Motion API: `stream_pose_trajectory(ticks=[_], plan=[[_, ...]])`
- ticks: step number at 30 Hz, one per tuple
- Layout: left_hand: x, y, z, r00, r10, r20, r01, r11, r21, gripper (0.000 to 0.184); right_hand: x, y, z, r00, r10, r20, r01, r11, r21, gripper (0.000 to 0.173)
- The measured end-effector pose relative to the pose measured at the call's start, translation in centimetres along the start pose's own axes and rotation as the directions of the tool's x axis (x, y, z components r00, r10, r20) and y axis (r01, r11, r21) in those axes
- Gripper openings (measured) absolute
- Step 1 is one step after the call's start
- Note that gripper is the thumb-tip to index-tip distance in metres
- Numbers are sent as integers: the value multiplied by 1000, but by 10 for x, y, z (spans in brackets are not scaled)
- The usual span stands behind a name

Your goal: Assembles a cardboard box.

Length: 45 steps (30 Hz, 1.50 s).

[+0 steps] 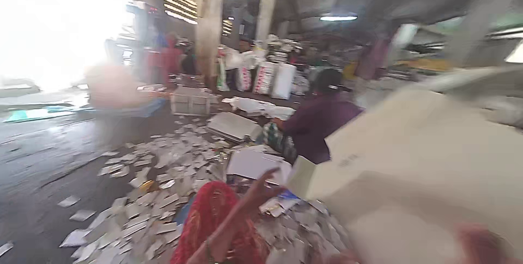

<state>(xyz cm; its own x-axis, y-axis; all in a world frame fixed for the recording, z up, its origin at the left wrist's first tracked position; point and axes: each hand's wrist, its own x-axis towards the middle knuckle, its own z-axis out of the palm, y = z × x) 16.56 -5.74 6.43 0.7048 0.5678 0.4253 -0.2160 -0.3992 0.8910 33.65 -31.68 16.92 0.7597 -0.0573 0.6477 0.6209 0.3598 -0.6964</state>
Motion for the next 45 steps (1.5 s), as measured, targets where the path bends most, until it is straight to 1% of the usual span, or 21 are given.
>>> stream_pose_trajectory(ticks=[2,3,5,6,8,10,13,15,17,20,22,23,25,27,29,31,34,37,39,41,45], plan=[[10,17,-1,995,93,41,-87,988,-125,77,-21,6,9,964,-207,167,222,971,-83,41],[14,29,-2,989,135,63,-120,973,-195,87,-29,15,15,899,-339,277,377,921,-99,34],[21,61,-7,984,161,77,-129,941,-314,112,-39,29,34,679,-521,518,608,794,1,29],[22,81,-10,987,156,47,-130,926,-353,114,-45,35,46,559,-581,592,683,727,68,33],[20,121,-16,982,101,-159,-154,918,-366,97,-61,43,60,355,-616,703,784,606,136,36],[27,137,-29,912,24,-409,-204,892,-402,70,-77,49,65,214,-602,769,829,528,183,39],[52,126,-52,884,-140,-446,-176,784,-595,31,-93,57,71,163,-587,793,843,500,197,41],[60,115,-59,855,-231,-465,-100,805,-584,33,-104,62,76,150,-569,808,826,522,214,43],[62,108,-63,847,-203,-492,-90,856,-509,40,-117,67,81,129,-529,839,783,573,242,45],[63,105,-73,868,21,-496,-209,922,-326,35,-132,66,88,68,-418,906,701,666,254,46],[63,115,-78,879,149,-454,-263,944,-199,32,-127,61,86,95,-356,930,653,727,212,46],[62,123,-77,897,170,-409,-250,956,-152,32,-120,58,84,174,-377,910,653,736,181,43],[60,143,-72,940,185,-288,-218,972,-86,32,-91,48,79,404,-448,798,659,747,86,39],[61,159,-67,958,270,-97,-263,962,77,29,-49,33,63,607,-456,650,605,796,-7,44],[63,167,-64,899,406,165,-439,830,345,33,-9,17,34,731,-460,504,570,817,-81,61],[60,177,-60,837,425,345,-547,667,505,35,21,4,1,790,-453,413,542,832,-123,85],[48,183,-55,793,378,479,-610,505,611,29,36,-19,-29,772,-445,453,572,798,-190,102],[35,195,-38,689,406,600,-723,332,606,23,28,-38,-31,668,-504,548,695,686,-217,98],[31,199,-29,630,398,667,-776,286,563,25,20,-51,-26,599,-527,604,777,564,-279,87],[27,204,-23,597,406,692,-802,313,508,31,13,-58,-23,544,-517,661,828,457,-324,70],[25,213,-16,509,435,742,-859,211,466,44,4,-58,-18,521,-550,652,851,395,-347,41]])
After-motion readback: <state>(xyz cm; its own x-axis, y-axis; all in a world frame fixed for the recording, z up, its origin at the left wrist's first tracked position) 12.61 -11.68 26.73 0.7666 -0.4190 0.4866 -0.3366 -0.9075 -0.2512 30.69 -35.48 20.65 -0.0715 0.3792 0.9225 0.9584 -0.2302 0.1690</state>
